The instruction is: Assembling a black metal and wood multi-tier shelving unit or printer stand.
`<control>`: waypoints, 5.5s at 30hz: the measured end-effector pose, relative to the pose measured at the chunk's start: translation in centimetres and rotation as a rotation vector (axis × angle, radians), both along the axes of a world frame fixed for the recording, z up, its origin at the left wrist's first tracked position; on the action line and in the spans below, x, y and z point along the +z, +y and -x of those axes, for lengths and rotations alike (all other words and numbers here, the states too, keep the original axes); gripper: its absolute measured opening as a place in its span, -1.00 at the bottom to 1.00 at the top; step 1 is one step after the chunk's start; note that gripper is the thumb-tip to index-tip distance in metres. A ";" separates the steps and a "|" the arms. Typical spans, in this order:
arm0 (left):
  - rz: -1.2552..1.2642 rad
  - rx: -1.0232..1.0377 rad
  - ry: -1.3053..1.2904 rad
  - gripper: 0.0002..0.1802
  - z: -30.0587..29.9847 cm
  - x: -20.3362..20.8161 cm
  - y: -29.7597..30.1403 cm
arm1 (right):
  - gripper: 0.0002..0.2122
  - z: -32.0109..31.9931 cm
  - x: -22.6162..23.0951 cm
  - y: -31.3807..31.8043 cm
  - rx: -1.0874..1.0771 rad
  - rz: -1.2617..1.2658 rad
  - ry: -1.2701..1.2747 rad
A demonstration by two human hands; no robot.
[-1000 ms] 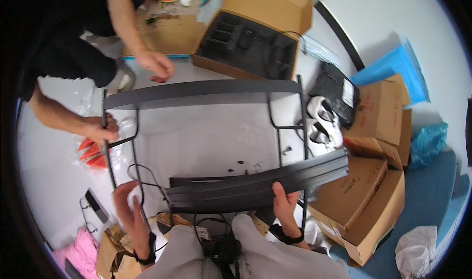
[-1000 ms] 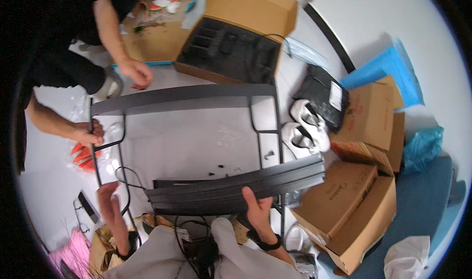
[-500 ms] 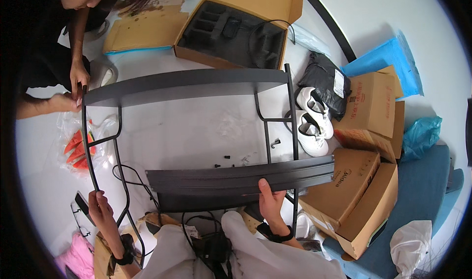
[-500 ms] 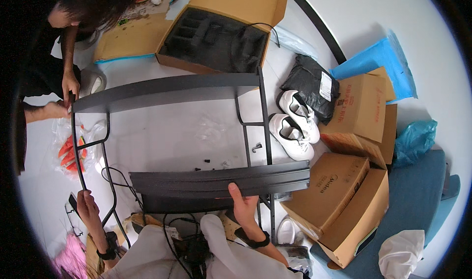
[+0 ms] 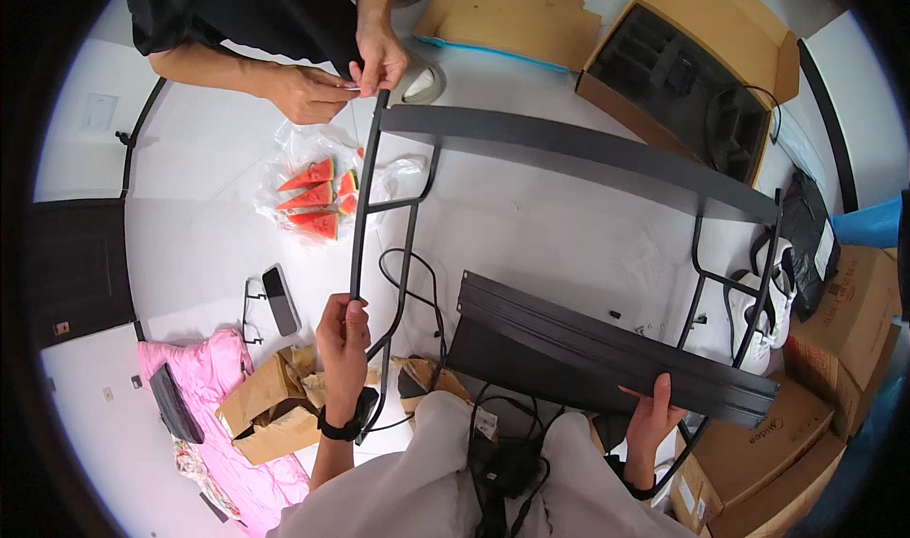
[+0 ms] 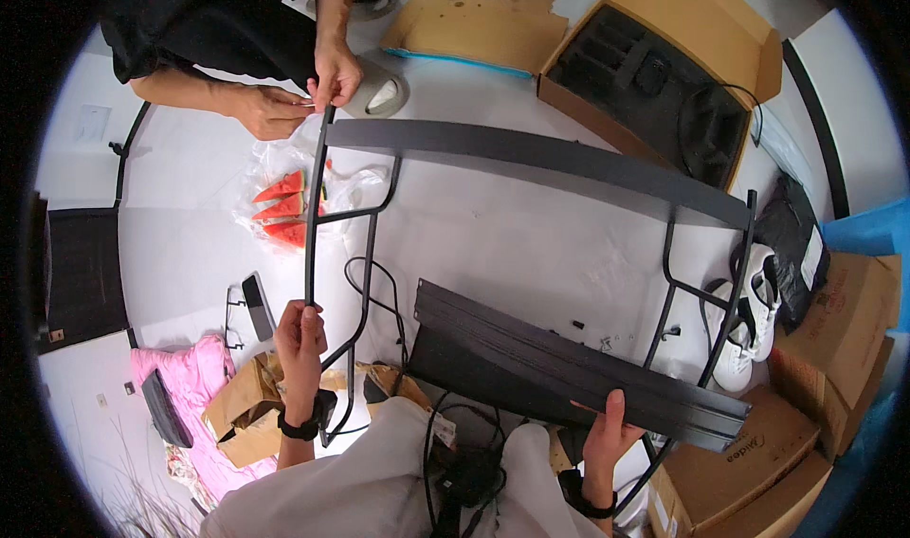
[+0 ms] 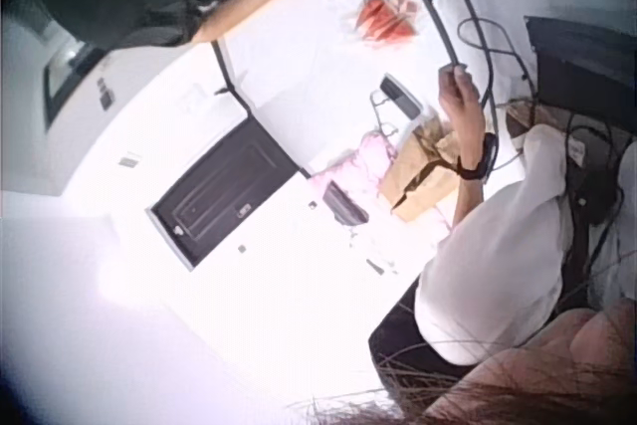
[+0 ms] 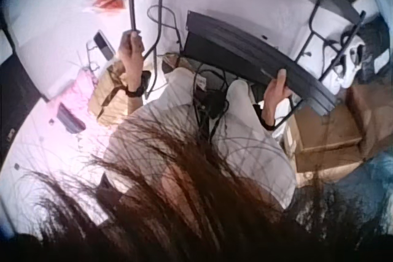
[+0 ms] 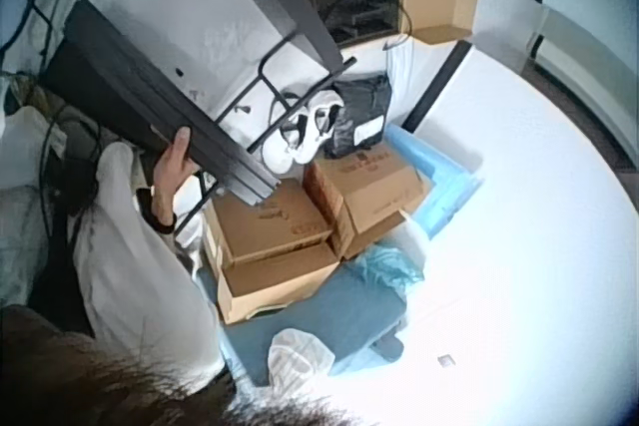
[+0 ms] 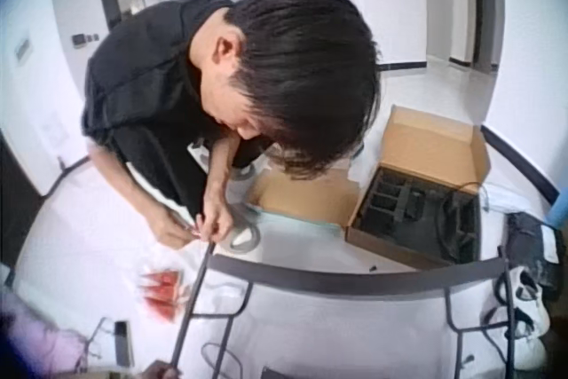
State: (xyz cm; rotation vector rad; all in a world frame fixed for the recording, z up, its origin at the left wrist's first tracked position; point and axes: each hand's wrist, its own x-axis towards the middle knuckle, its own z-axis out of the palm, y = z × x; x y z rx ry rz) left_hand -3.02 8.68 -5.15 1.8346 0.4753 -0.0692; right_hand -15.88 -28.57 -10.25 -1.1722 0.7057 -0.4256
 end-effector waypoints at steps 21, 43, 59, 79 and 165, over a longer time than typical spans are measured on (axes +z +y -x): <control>0.096 -0.024 0.026 -0.78 -0.1 0.2 0.2 | -0.64 -0.4 0.0 1.0 -0.007 0.037 0.101; 0.098 -0.107 0.068 -0.78 0.1 1.2 0.8 | -0.64 -2.3 0.8 1.6 0.101 -0.182 0.019; 0.116 -0.192 -0.012 -0.41 2.7 -0.4 3.7 | -0.65 -0.4 -0.7 1.9 0.154 -0.196 0.054; -0.018 -0.111 0.071 -0.71 5.8 0.5 4.2 | -0.46 5.9 -1.4 0.9 0.226 -0.331 0.128; -0.080 -0.323 0.070 -0.57 4.4 -3.9 7.8 | -0.78 2.9 -0.4 -0.4 -0.083 -0.645 0.442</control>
